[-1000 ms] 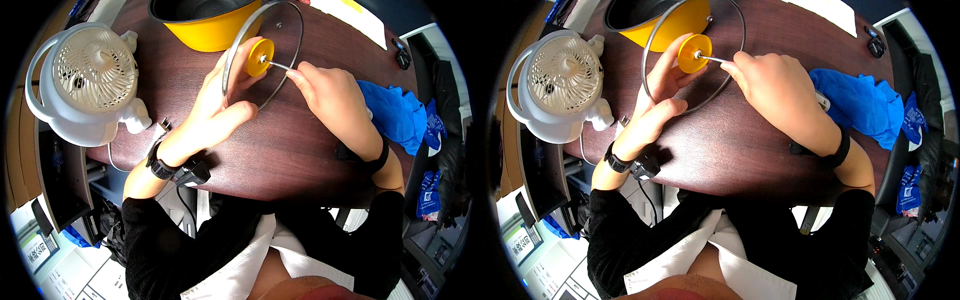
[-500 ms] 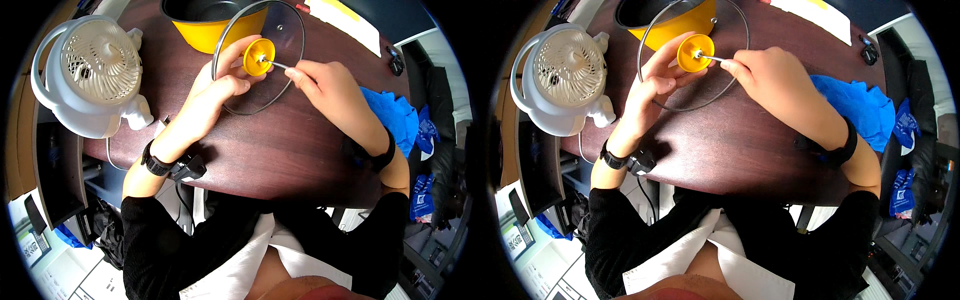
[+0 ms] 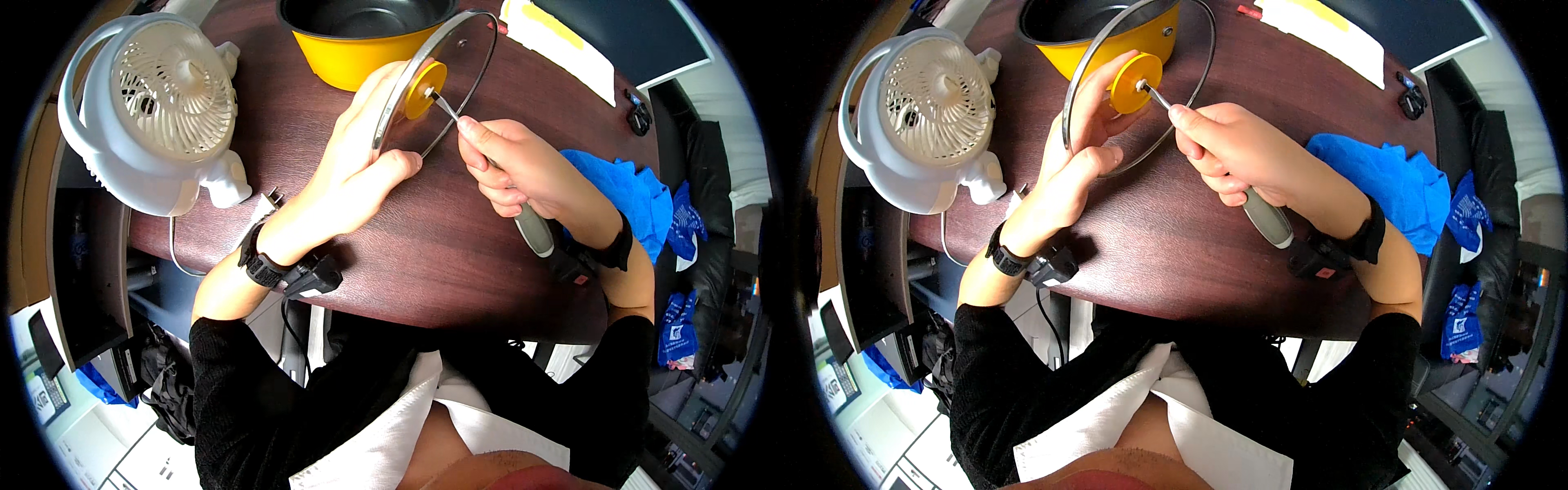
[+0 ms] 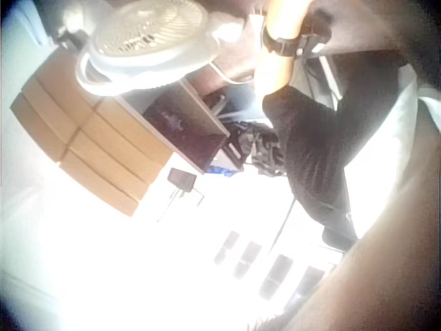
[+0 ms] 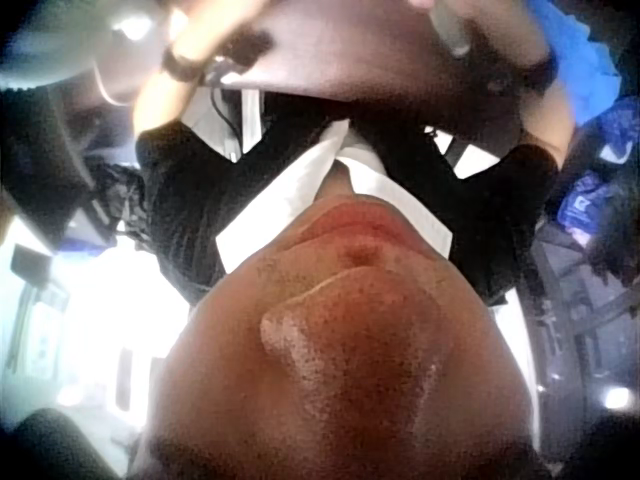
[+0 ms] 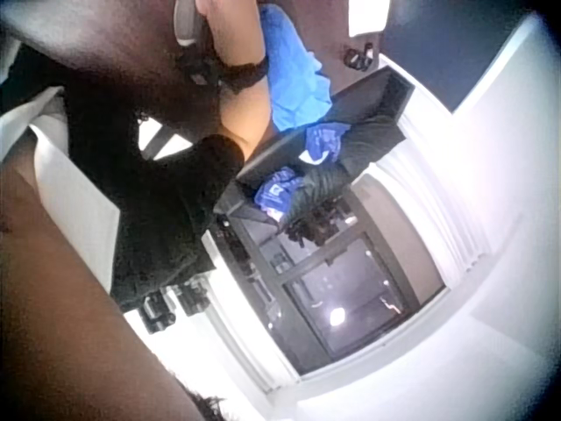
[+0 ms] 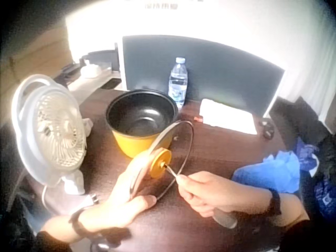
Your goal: The person assembles a small kitchen appliance by attaching a yellow plastic component to a clear glass lid using a screw and a screwdriver. They then place the assembled lid onto a yellow pot.
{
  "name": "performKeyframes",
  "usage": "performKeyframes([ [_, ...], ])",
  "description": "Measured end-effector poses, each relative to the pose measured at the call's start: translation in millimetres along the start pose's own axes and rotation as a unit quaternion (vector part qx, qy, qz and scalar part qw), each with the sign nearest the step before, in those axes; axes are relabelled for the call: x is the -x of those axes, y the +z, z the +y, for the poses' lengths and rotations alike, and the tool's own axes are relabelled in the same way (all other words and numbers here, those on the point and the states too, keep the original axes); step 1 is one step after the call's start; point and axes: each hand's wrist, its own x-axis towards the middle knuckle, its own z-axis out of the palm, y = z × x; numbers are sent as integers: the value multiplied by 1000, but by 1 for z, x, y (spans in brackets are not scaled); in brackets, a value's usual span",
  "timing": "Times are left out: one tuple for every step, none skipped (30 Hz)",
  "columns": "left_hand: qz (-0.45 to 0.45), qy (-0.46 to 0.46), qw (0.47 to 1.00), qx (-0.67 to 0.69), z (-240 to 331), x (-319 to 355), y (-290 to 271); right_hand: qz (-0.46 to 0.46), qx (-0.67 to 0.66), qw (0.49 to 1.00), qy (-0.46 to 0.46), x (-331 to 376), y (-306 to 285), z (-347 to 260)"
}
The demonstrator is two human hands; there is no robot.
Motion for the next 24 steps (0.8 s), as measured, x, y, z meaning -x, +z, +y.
performKeyframes([
  [1, 1, 1000, 3, -1, 0, 0, 0, 19, 1000, -8, -1, -2, 0],
  [2, 0, 1000, 7, -1, 0, -1, 0, 38, 999, -15, -4, -6, 1],
  [3, -6, 1000, -1, -1, 0, -1, -1, 57, 998, -22, -8, -9, 2],
  [5, -13, 1000, -9, 1, 1, -2, 74, 195, 969, -132, -14, -12, 8],
  [6, -19, 1000, -17, 1, 1, -2, 147, 325, 904, -237, -23, -12, 17],
  [11, -26, 1000, -5, 0, 0, -2, 214, 444, 804, -332, -28, -13, 21],
  [17, -32, 999, 7, -2, -2, -2, 241, 516, 752, -333, -28, -15, 21],
  [25, -41, 999, 17, -3, -2, -2, 263, 583, 693, -333, -26, -15, 17],
  [38, -53, 995, 71, -4, -2, -1, 282, 645, 629, -330, -25, -15, 13],
  [52, -65, 989, 124, -5, -2, 0, 286, 664, 608, -327, -23, -13, 11],
  [63, -76, 979, 179, -6, -4, 1, 292, 683, 586, -323, -20, -12, 8],
  [54, -85, 977, 187, -4, -6, 0, 298, 702, 564, -318, -17, -12, 5],
  [51, -83, 969, 225, -4, -7, -1, 291, 686, 584, -323, -15, -13, 2],
  [48, -81, 961, 262, -4, -7, -2, 285, 669, 603, -328, -14, -16, -1],
  [45, -78, 950, 298, -4, -8, -2, 279, 651, 622, -333, -14, -18, -2],
  [45, -77, 955, 284, -4, -8, -2, 227, 552, 754, -274, -14, -18, -2],
  [44, -76, 959, 271, -3, -8, -2, 169, 435, 860, -206, -14, -18, 0],
  [43, -74, 962, 258, -3, -7, -1, 104, 303, 938, -131, -14, -18, 1],
  [41, -73, 966, 244, -4, -7, -1, 77, 217, 969, -93, -12, -15, 0],
  [46, -65, 968, 239, -4, -7, 1, 47, 130, 989, -53, -9, -10, -2],
  [51, -57, 969, 234, -5, -7, 3, 16, 41, 999, -12, -8, -8, -4],
  [55, -49, 971, 228, -5, -6, 4, -12, 13, 1000, 2, -7, -7, -7],
  [50, -45, 975, 212, -5, -7, 4, -26, -11, 1000, 10, -7, -8, -7],
  [45, -40, 979, 196, -5, -7, 3, -40, -35, 998, 19, -6, -8, -7],
])
